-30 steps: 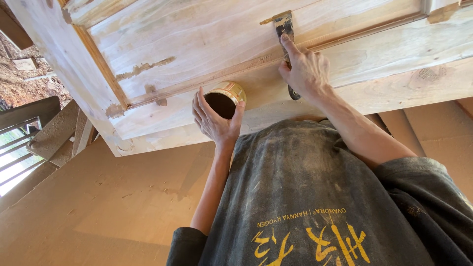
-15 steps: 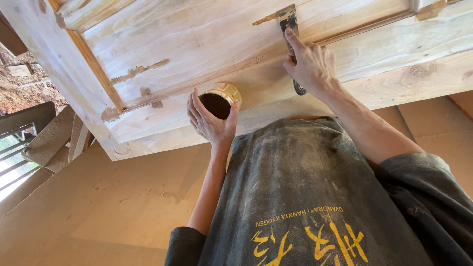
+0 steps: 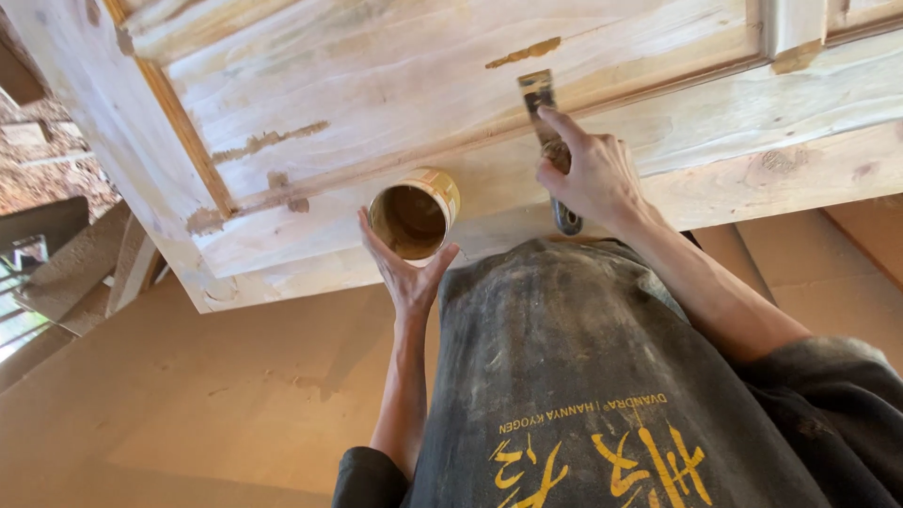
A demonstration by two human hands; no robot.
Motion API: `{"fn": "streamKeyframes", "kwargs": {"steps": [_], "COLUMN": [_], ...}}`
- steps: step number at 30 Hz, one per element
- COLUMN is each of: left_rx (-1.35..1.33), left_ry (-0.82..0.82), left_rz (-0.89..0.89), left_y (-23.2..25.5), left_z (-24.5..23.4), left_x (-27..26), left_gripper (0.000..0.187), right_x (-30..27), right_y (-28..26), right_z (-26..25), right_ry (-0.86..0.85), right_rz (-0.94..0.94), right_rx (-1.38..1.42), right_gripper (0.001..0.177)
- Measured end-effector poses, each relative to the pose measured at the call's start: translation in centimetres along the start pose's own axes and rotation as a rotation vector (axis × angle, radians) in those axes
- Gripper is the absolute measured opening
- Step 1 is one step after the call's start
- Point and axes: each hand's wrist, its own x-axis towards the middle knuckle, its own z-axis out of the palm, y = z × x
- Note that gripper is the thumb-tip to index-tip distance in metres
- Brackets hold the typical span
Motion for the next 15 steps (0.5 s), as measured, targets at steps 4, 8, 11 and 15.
{"fn": "streamKeyframes", "kwargs": {"steps": [4, 8, 11, 15], "left_rx": [-0.140, -0.209, -0.102, 0.029], "left_ry": [0.089, 0.076, 0.054, 0.044], "left_rz": [-0.115, -0.031, 0.116, 0.279], "left_y": [1.0, 2.0, 1.8, 1.5], "left_z": [0.6, 1.8, 2.9, 4.3], "left_x": [0.1, 1.0, 1.2, 1.7], "left_gripper": [0.143, 0.127, 0.119, 0.119], "right_x": [-3.1, -4.6, -4.9, -2.1], "right_y": [-6.4, -11.7, -13.6, -9.9], "right_z": [-2.9, -5.5, -6.3, -1.0], "right_ry": [-0.106, -0.367, -0.530, -0.433], "right_rz": [-0.101, -0.239, -0.213, -0.397], "right_rx": [0.116, -0.123, -0.377, -0.677], "right_gripper": [0.057, 0.046, 0.043, 0.030]}}
